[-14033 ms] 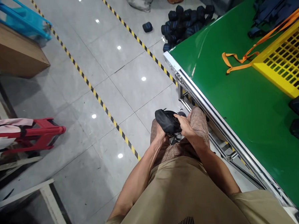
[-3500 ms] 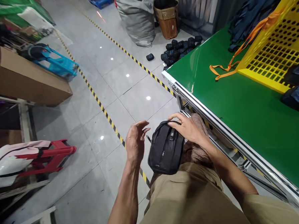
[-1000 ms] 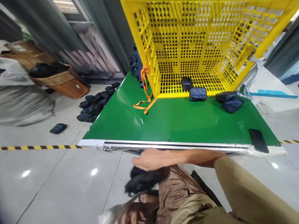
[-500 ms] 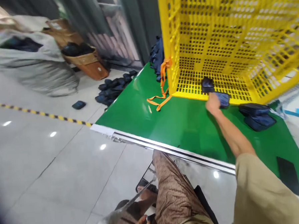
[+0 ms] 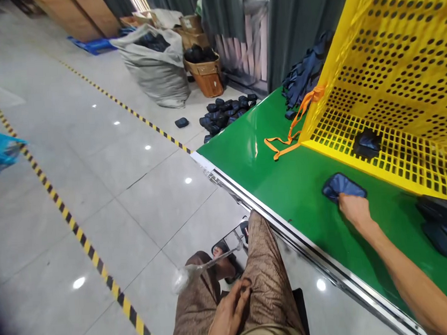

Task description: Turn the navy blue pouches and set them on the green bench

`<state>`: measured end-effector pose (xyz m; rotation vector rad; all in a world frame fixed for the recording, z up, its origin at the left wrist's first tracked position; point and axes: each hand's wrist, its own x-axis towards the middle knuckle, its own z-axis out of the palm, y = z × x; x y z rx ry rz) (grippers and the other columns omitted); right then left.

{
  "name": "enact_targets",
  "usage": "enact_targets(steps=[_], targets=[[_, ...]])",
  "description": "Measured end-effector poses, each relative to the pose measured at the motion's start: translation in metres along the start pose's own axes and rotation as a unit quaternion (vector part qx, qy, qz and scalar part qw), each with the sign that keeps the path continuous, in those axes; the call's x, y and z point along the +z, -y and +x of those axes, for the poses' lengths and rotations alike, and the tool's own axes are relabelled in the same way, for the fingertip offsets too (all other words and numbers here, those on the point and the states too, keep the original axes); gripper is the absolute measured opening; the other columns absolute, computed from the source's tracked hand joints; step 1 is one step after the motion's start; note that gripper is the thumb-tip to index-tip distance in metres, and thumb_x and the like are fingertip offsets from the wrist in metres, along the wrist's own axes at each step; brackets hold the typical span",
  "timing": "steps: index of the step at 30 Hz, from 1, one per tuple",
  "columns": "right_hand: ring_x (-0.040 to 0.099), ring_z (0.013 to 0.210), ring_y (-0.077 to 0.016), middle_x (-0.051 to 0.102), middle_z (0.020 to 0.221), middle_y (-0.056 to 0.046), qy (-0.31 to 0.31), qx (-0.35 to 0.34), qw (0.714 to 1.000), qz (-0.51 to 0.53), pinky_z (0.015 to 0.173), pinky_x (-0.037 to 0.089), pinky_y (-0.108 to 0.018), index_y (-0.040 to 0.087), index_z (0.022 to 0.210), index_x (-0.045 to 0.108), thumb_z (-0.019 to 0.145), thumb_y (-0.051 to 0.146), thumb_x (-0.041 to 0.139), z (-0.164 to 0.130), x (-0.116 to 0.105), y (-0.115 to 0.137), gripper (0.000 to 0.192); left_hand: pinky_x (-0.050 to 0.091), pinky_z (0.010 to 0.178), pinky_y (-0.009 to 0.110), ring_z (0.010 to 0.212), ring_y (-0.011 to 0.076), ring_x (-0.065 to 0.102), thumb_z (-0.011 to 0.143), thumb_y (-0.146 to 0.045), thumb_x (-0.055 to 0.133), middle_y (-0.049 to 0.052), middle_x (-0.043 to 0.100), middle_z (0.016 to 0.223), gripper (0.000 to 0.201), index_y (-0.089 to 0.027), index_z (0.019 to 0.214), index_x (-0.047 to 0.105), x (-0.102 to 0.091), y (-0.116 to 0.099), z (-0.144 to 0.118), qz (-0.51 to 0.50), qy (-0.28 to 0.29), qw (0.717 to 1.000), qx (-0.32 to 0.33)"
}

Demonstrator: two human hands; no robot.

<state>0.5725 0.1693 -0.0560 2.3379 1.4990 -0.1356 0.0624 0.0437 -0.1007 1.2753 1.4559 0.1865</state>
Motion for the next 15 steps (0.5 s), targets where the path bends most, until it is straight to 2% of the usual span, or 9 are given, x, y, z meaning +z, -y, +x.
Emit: enact_targets(steps=[3,5,6,7,9,11,12,15], targets=[[0.078,0.085,-0.0289,0.083,0.101,-0.017,-0.029,-0.104,0.994,0.032,0.07,0.04,-0.032,0.018,0.11,0.076,0.118,0.037,0.05,-0.047,-0.024,0.055,0.034,0.058,0.105,0.046,0.11,0.0344,0.081,0.106,-0.061,0.057,0.01,0.084,0.112,0.047,-0.031,0.136,0.075,-0.001,-0.034,-0.005,-0.036,0.031,0.997,0.065],[0.074,0.078,-0.0271,0.08,0.09,-0.013,-0.039,-0.127,0.984,0.118,0.067,0.037,-0.031,0.02,0.097,0.071,0.116,0.044,0.047,-0.079,-0.044,0.089,0.039,0.055,0.112,0.046,0.118,0.0314,0.078,0.11,-0.06,0.054,0.011,0.082,0.126,0.05,-0.028,0.146,0.07,-0.001,-0.057,-0.008,-0.049,0.018,0.993,0.107],[0.07,0.073,-0.0252,0.077,0.081,-0.009,-0.023,-0.143,0.971,0.19,0.067,0.036,-0.031,0.022,0.088,0.066,0.114,0.047,0.047,-0.093,-0.055,0.104,0.041,0.055,0.113,0.047,0.121,0.0309,0.076,0.11,-0.059,0.057,0.012,0.08,0.132,0.051,-0.027,0.149,0.067,-0.002,-0.067,-0.01,-0.05,-0.001,0.991,0.126],[0.066,0.069,-0.0231,0.073,0.074,-0.006,0.007,-0.16,0.948,0.276,0.066,0.036,-0.03,0.023,0.081,0.06,0.111,0.05,0.048,-0.107,-0.065,0.118,0.042,0.054,0.116,0.048,0.127,0.0306,0.074,0.11,-0.058,0.059,0.013,0.078,0.141,0.053,-0.026,0.152,0.064,-0.002,-0.077,-0.012,-0.051,-0.023,0.987,0.148],[0.06,0.065,-0.0198,0.065,0.067,0.0,0.08,-0.185,0.879,0.433,0.064,0.036,-0.03,0.025,0.073,0.051,0.104,0.052,0.051,-0.13,-0.08,0.143,0.041,0.053,0.118,0.048,0.133,0.0309,0.071,0.11,-0.058,0.062,0.014,0.074,0.148,0.054,-0.025,0.154,0.061,-0.004,-0.09,-0.017,-0.036,-0.056,0.978,0.196],[0.055,0.063,-0.018,0.06,0.064,0.003,0.135,-0.188,0.816,0.529,0.063,0.036,-0.03,0.026,0.071,0.048,0.098,0.052,0.055,-0.148,-0.087,0.165,0.038,0.055,0.115,0.048,0.129,0.0311,0.071,0.11,-0.06,0.064,0.013,0.075,0.138,0.05,-0.024,0.144,0.064,-0.005,-0.097,-0.024,-0.002,-0.062,0.97,0.237],[0.053,0.063,-0.0176,0.057,0.063,0.003,0.15,-0.182,0.799,0.554,0.062,0.035,-0.03,0.026,0.071,0.047,0.095,0.052,0.056,-0.155,-0.087,0.174,0.036,0.057,0.111,0.047,0.122,0.0307,0.072,0.11,-0.062,0.062,0.012,0.076,0.129,0.046,-0.024,0.136,0.066,-0.006,-0.098,-0.027,0.018,-0.059,0.966,0.253],[0.048,0.062,-0.0172,0.051,0.063,0.005,0.157,-0.16,0.785,0.577,0.062,0.034,-0.031,0.026,0.071,0.047,0.093,0.053,0.058,-0.169,-0.082,0.196,0.036,0.059,0.095,0.043,0.099,0.0279,0.071,0.115,-0.061,0.052,0.008,0.073,0.102,0.04,-0.024,0.11,0.066,-0.003,-0.092,-0.035,0.054,-0.066,0.955,0.285]])
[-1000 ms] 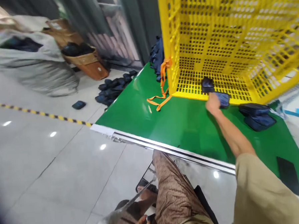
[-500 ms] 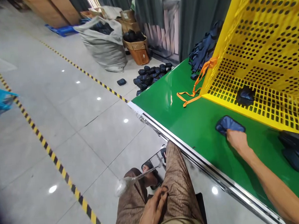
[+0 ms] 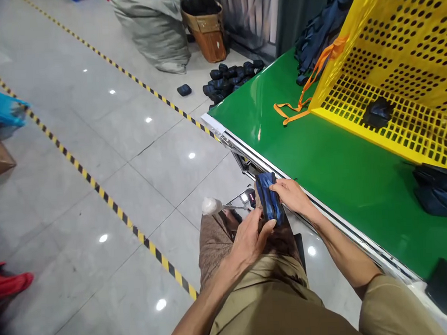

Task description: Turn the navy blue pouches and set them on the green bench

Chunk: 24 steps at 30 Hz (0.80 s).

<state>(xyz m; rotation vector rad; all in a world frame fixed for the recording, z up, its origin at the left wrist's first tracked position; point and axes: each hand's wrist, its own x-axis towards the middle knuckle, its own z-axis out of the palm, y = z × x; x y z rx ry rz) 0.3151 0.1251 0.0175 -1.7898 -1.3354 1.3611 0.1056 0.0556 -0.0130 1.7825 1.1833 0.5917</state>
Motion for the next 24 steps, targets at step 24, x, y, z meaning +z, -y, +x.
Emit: enact_targets(steps=[24], targets=[[0.051,0.07,-0.02,0.057,0.07,0.0,-0.193,-0.063,0.978,-0.044,0.067,0.04,-0.032,0.024,0.075,0.057,0.112,0.073,0.045,-0.055,0.075,-0.038,0.063,0.06,0.092,0.038,0.089,0.0221,0.067,0.119,-0.036,0.046,0.005,0.07,0.087,0.041,-0.025,0.084,0.062,0.005,0.024,-0.035,-0.107,-0.12,0.985,0.067]])
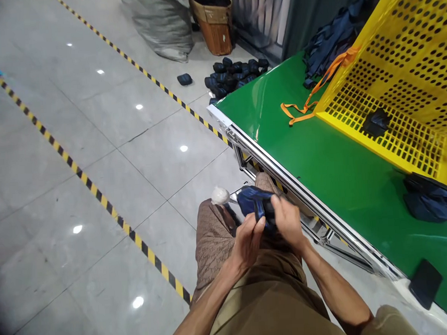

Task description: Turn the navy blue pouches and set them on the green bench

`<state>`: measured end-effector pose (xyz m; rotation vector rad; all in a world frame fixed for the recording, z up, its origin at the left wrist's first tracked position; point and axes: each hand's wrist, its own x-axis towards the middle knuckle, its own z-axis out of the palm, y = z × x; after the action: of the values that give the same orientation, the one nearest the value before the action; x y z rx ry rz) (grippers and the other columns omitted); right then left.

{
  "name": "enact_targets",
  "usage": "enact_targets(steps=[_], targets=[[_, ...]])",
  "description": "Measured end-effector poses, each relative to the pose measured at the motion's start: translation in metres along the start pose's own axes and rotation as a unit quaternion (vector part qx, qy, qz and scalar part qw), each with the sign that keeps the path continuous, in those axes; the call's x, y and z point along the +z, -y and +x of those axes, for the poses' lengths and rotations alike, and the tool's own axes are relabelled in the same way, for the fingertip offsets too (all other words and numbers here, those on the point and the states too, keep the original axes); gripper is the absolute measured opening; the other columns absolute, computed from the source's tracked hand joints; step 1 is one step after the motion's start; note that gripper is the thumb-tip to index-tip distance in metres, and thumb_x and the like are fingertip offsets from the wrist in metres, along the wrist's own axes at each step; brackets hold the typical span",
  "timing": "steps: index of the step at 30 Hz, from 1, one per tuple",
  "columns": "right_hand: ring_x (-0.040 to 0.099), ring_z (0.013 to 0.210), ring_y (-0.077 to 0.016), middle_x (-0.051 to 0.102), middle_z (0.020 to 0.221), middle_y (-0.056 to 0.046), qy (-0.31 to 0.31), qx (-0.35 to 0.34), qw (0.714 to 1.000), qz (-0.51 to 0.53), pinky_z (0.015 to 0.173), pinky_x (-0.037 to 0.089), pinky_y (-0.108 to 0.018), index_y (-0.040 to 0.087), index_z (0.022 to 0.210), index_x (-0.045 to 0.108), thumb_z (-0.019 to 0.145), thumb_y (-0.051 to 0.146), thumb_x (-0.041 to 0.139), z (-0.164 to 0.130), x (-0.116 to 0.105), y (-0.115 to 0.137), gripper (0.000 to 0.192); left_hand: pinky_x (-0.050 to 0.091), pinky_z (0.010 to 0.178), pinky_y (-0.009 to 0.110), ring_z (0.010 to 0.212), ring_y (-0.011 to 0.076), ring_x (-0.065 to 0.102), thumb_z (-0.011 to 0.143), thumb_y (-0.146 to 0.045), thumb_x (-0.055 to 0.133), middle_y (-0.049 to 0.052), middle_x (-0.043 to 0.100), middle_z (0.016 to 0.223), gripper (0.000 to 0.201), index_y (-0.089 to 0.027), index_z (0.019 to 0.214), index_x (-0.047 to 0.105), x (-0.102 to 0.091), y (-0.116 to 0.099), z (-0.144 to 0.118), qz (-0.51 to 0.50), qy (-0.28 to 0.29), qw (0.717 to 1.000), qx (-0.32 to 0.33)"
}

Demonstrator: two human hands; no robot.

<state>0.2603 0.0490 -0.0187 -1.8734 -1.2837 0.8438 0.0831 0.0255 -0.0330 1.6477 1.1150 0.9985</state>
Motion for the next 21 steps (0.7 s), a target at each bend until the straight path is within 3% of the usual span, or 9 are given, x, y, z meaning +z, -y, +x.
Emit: enact_targets(steps=[3,5,7,9,12,15,19,21], targets=[[0.043,0.068,-0.0185,0.047,0.065,0.003,-0.103,-0.013,0.994,-0.033,0.065,0.036,-0.032,0.027,0.071,0.046,0.11,0.078,0.043,0.022,-0.013,-0.017,0.064,0.058,0.097,0.038,0.092,0.0217,0.067,0.118,-0.042,0.05,0.006,0.072,0.091,0.042,-0.024,0.081,0.059,-0.007,-0.009,-0.004,-0.054,0.016,0.998,-0.033],[0.041,0.067,-0.0173,0.045,0.067,0.004,-0.142,-0.047,0.987,-0.053,0.065,0.035,-0.032,0.027,0.072,0.044,0.112,0.074,0.046,0.027,-0.023,-0.014,0.062,0.057,0.098,0.037,0.095,0.0219,0.067,0.117,-0.044,0.051,0.006,0.073,0.096,0.038,-0.023,0.089,0.065,-0.011,-0.016,-0.002,-0.101,0.017,0.992,-0.073],[0.037,0.063,-0.0156,0.042,0.064,0.006,-0.183,-0.095,0.976,-0.067,0.062,0.033,-0.031,0.027,0.071,0.041,0.115,0.067,0.047,0.023,-0.031,0.003,0.06,0.057,0.094,0.035,0.095,0.0219,0.066,0.115,-0.047,0.053,0.005,0.073,0.098,0.034,-0.023,0.099,0.069,-0.015,-0.026,0.004,-0.151,-0.02,0.978,-0.144],[0.033,0.056,-0.0143,0.038,0.06,0.007,-0.204,-0.186,0.956,-0.101,0.059,0.029,-0.031,0.027,0.069,0.04,0.119,0.058,0.05,0.012,-0.034,0.031,0.059,0.057,0.091,0.034,0.093,0.0215,0.066,0.113,-0.051,0.057,0.003,0.072,0.099,0.031,-0.023,0.107,0.069,-0.018,-0.043,0.01,-0.201,-0.099,0.951,-0.211],[0.039,0.054,-0.014,0.047,0.058,0.004,-0.13,-0.362,0.906,-0.178,0.059,0.028,-0.033,0.024,0.069,0.051,0.123,0.045,0.05,-0.008,-0.027,0.076,0.058,0.058,0.097,0.035,0.102,0.0225,0.068,0.113,-0.057,0.056,0.004,0.073,0.112,0.036,-0.024,0.125,0.066,-0.029,-0.071,0.016,-0.249,-0.236,0.905,-0.25],[0.049,0.058,-0.0153,0.056,0.061,0.0,-0.002,-0.471,0.856,-0.213,0.06,0.029,-0.034,0.023,0.074,0.064,0.124,0.046,0.051,-0.02,-0.007,0.114,0.057,0.056,0.104,0.035,0.115,0.0239,0.068,0.111,-0.062,0.061,0.006,0.073,0.124,0.043,-0.026,0.134,0.062,-0.049,-0.082,0.016,-0.192,-0.328,0.89,-0.25],[0.053,0.066,-0.0181,0.06,0.067,-0.001,0.156,-0.508,0.827,-0.185,0.061,0.029,-0.035,0.03,0.092,0.08,0.124,0.034,0.048,-0.012,0.022,0.148,0.045,0.054,0.085,0.029,0.09,0.0192,0.062,0.107,-0.07,0.064,0.0,0.067,0.097,0.043,-0.026,0.108,0.063,-0.088,-0.051,0.011,-0.055,-0.41,0.877,-0.244],[0.053,0.069,-0.0191,0.063,0.073,-0.002,0.207,-0.481,0.84,-0.147,0.063,0.031,-0.035,0.033,0.105,0.083,0.124,0.033,0.039,0.004,0.034,0.157,0.048,0.05,0.076,0.028,0.082,0.0182,0.055,0.108,-0.074,0.058,-0.002,0.06,0.087,0.05,-0.025,0.096,0.06,-0.104,-0.025,0.01,-0.013,-0.434,0.872,-0.228]])
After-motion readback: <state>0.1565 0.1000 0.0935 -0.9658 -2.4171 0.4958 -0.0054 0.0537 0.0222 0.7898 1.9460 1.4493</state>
